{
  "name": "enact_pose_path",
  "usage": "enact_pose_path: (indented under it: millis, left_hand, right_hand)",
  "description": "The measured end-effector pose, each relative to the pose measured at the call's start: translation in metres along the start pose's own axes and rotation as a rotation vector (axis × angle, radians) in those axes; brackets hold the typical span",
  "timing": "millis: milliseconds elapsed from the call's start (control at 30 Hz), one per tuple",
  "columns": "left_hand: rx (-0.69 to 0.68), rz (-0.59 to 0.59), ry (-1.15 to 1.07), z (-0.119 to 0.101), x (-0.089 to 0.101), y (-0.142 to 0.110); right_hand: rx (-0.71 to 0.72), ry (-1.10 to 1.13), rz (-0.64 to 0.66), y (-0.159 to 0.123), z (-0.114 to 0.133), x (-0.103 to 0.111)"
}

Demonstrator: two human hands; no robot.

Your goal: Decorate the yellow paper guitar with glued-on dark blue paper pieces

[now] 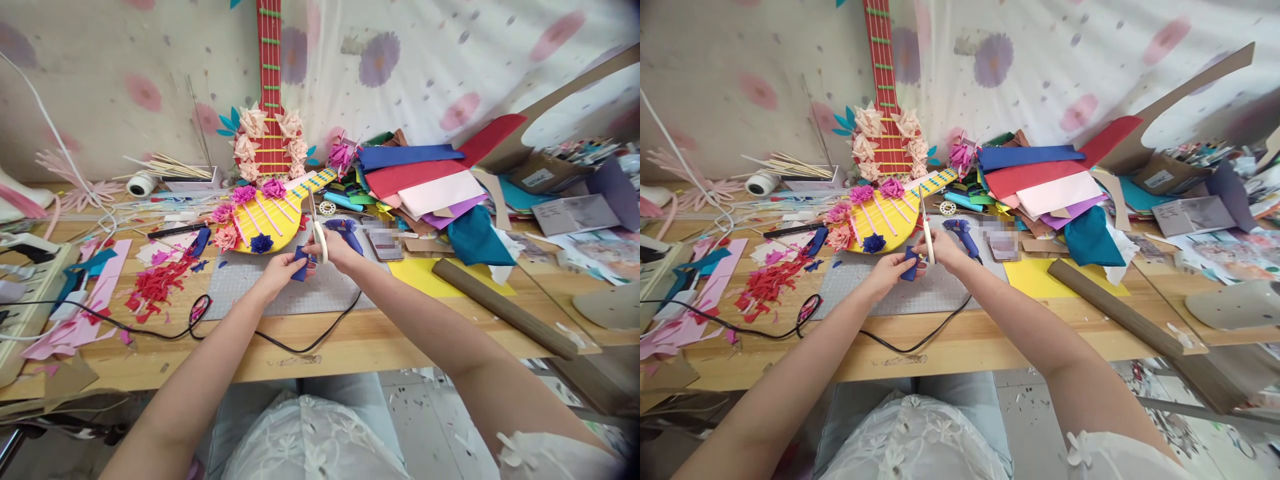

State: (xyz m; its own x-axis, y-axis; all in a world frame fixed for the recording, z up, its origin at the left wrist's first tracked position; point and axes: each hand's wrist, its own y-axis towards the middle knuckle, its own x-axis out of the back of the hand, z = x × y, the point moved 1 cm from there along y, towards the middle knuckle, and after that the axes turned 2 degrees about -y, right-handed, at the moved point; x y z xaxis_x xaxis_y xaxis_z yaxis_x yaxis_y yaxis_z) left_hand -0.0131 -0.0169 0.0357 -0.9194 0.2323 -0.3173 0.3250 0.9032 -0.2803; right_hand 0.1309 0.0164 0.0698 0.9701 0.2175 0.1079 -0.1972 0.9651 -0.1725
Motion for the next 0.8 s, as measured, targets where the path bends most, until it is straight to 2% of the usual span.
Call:
enact_pose_path:
  millis: [133,400,600,700,800]
  left_hand:
    - [-0.002,-0.035,0.030,0.001,-0.001,0.000]
    - [-0.036,-0.016,0.051,-0.002,-0.001,-0.004]
    - [-0.031,-0.092,0.073,0.003,-0.001,-0.004]
    - [-0.112,-0.132,0.175,0.007,0.002,-0.003]
    - [-0.293,-0.217,0.373,0.007,0.007,-0.003]
  right_hand:
    - [0.002,0.010,-0.001,0.000,0.001,0.000]
    - [-0.026,0.041,-0.009,0.003,-0.005,-0.002]
    - [-0.065,0.048,-0.046,0.004,-0.008,-0.005]
    - [-0.102,0.064,-0.037,0.005,-0.010,-0.005]
    - [-0.110,0.075,-0.005,0.006,-0.012,-0.005]
